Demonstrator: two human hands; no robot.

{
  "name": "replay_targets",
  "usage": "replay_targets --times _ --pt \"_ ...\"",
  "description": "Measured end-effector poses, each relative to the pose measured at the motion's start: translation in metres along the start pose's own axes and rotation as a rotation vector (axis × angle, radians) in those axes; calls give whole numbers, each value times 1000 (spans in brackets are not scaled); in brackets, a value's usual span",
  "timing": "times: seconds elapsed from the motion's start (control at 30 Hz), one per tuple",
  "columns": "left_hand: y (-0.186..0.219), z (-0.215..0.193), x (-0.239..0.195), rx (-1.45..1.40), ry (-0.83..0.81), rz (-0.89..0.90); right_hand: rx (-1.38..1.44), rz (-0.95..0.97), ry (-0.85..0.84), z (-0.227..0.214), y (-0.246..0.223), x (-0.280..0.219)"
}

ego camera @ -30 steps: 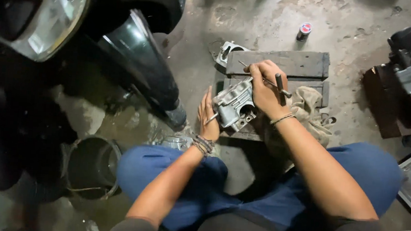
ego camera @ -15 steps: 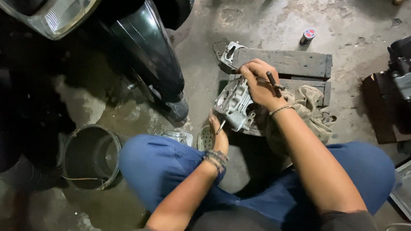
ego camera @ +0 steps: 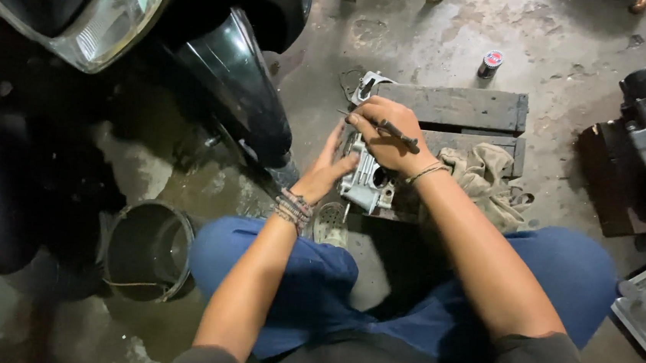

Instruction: Cleaning and scraping carbon deposits from a motorcycle cylinder head using a small metal tool

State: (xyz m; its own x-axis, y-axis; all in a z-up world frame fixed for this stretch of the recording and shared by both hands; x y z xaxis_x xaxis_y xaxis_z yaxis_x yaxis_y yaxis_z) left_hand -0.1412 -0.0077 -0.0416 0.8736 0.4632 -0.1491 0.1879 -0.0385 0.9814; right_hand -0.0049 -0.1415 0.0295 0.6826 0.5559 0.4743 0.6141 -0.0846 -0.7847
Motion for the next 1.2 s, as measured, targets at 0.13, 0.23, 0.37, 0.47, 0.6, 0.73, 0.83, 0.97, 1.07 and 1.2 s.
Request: replay_targets --times 0.13,0.23,0.37,0.47,0.6,0.73,0.83,0.97,1.07,1.2 --pt "-23 11 2 -133 5 -43 37 69 120 10 18 -6" --pt "-25 19 -15 -154 136 -24 115 95 303 3 26 -10" --pt "-5 34 -45 -149 331 103 127 130 290 -35 46 -14" --pt "-3 50 -53 -238 479 160 36 228 148 -82 17 -15" --pt "-15 53 -57 -355 719 172 -25 441 63 -105 -6 -37" --pt "-31 55 -57 -398 801 161 175 608 129 -98 -17 -53" --pt "-33 54 -59 -450 799 139 216 597 91 -92 -18 -56" --pt "-27 56 -59 -325 791 226 44 353 -39 -75 -19 -51" --pt "-39 55 -55 -281 764 283 -78 202 -121 -59 -22 -46" --pt "-48 57 -52 -354 769 238 -135 38 -159 -40 -20 -43"
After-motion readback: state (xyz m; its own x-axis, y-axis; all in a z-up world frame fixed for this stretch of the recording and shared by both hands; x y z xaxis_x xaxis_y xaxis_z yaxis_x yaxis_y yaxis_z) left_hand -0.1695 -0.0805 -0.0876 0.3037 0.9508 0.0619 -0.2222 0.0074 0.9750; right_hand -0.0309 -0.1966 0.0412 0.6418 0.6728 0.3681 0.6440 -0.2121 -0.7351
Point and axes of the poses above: each hand's wrist, its own x-axis towards the middle knuckle, its own z-axis out of the palm, y = z × x, the point moved 1 cm from there along x, towards the middle knuckle, and after that the axes turned 15 degrees about y, right-handed, at the moved point
